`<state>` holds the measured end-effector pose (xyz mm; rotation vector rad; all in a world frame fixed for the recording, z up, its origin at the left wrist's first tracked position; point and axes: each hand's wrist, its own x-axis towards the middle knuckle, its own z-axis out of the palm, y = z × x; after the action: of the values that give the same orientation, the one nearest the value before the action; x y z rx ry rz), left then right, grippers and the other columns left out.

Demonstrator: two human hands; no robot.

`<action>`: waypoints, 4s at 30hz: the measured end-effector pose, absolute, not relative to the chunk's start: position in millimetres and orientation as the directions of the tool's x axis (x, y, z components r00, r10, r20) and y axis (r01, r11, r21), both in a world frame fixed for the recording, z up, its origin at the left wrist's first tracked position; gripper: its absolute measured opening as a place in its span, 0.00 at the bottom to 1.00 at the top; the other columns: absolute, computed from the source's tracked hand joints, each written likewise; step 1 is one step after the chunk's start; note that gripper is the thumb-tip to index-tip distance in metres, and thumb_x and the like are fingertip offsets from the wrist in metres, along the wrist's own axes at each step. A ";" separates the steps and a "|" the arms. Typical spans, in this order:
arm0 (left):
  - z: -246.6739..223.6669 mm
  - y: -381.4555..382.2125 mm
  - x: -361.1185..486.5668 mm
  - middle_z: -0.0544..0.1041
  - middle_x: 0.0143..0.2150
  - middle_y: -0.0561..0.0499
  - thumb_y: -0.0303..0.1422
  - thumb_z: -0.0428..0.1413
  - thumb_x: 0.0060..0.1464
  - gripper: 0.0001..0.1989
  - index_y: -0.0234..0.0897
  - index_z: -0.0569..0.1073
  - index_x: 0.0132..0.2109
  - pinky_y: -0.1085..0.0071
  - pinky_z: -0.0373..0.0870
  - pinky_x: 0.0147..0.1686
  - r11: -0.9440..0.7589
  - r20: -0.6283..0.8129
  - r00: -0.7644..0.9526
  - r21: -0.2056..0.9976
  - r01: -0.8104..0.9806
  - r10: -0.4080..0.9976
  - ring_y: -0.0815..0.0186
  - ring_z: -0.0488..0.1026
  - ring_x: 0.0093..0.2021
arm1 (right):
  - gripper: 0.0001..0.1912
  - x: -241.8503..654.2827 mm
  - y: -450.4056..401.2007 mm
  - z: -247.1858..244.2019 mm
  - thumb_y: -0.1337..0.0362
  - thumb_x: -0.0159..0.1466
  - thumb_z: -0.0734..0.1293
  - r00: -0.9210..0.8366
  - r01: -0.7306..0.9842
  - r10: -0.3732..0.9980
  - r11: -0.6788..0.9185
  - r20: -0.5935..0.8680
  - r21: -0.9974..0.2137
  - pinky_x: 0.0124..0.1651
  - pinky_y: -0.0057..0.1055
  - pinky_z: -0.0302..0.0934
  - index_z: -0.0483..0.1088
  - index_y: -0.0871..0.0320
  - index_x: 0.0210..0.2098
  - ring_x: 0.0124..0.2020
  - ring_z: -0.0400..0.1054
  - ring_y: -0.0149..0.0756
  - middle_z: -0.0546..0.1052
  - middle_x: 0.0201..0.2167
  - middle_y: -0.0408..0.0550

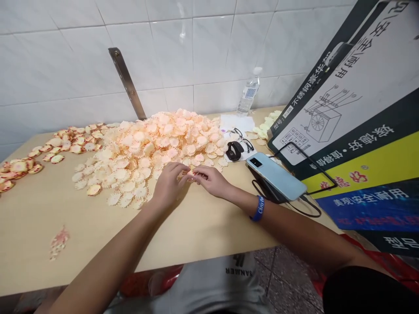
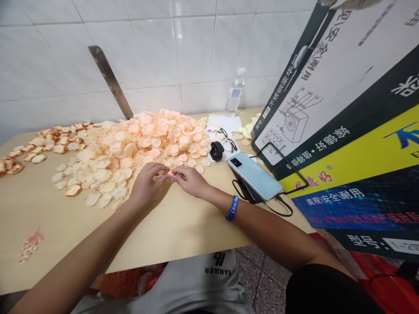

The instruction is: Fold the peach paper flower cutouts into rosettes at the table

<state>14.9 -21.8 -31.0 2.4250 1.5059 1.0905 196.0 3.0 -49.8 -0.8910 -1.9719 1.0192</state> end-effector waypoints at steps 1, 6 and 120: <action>-31.5 -21.9 15.1 0.78 0.39 0.46 0.34 0.56 0.58 0.06 0.38 0.76 0.39 0.61 0.71 0.45 -0.511 0.538 0.254 0.405 0.758 0.804 0.59 0.72 0.44 | 0.10 195.8 2.2 -48.8 0.62 0.65 0.62 -0.496 0.242 0.816 0.458 0.297 -0.855 0.35 0.28 0.58 0.71 0.59 0.31 0.31 0.64 0.32 0.70 0.27 0.45; -33.9 -22.3 16.6 0.77 0.33 0.48 0.34 0.56 0.58 0.06 0.39 0.76 0.35 0.63 0.70 0.41 -0.513 0.570 0.253 0.356 0.781 0.782 0.60 0.71 0.40 | 0.08 194.7 -1.4 -46.3 0.63 0.64 0.63 -0.489 0.202 0.814 0.456 0.314 -0.867 0.32 0.27 0.57 0.73 0.60 0.34 0.29 0.62 0.30 0.71 0.29 0.45; -32.8 -24.5 18.9 0.65 0.25 0.56 0.28 0.48 0.58 0.07 0.37 0.63 0.30 0.73 0.60 0.31 -0.040 0.012 0.141 0.979 0.202 0.990 0.70 0.63 0.27 | 0.19 188.6 0.3 -53.0 0.50 0.57 0.70 -0.467 0.016 0.884 0.039 0.027 -0.999 0.26 0.27 0.55 0.64 0.58 0.24 0.22 0.60 0.28 0.66 0.20 0.40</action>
<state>18.9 -24.5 -32.8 1.4412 1.2382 1.0188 188.6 0.3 -53.0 -0.9319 -1.5937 1.5173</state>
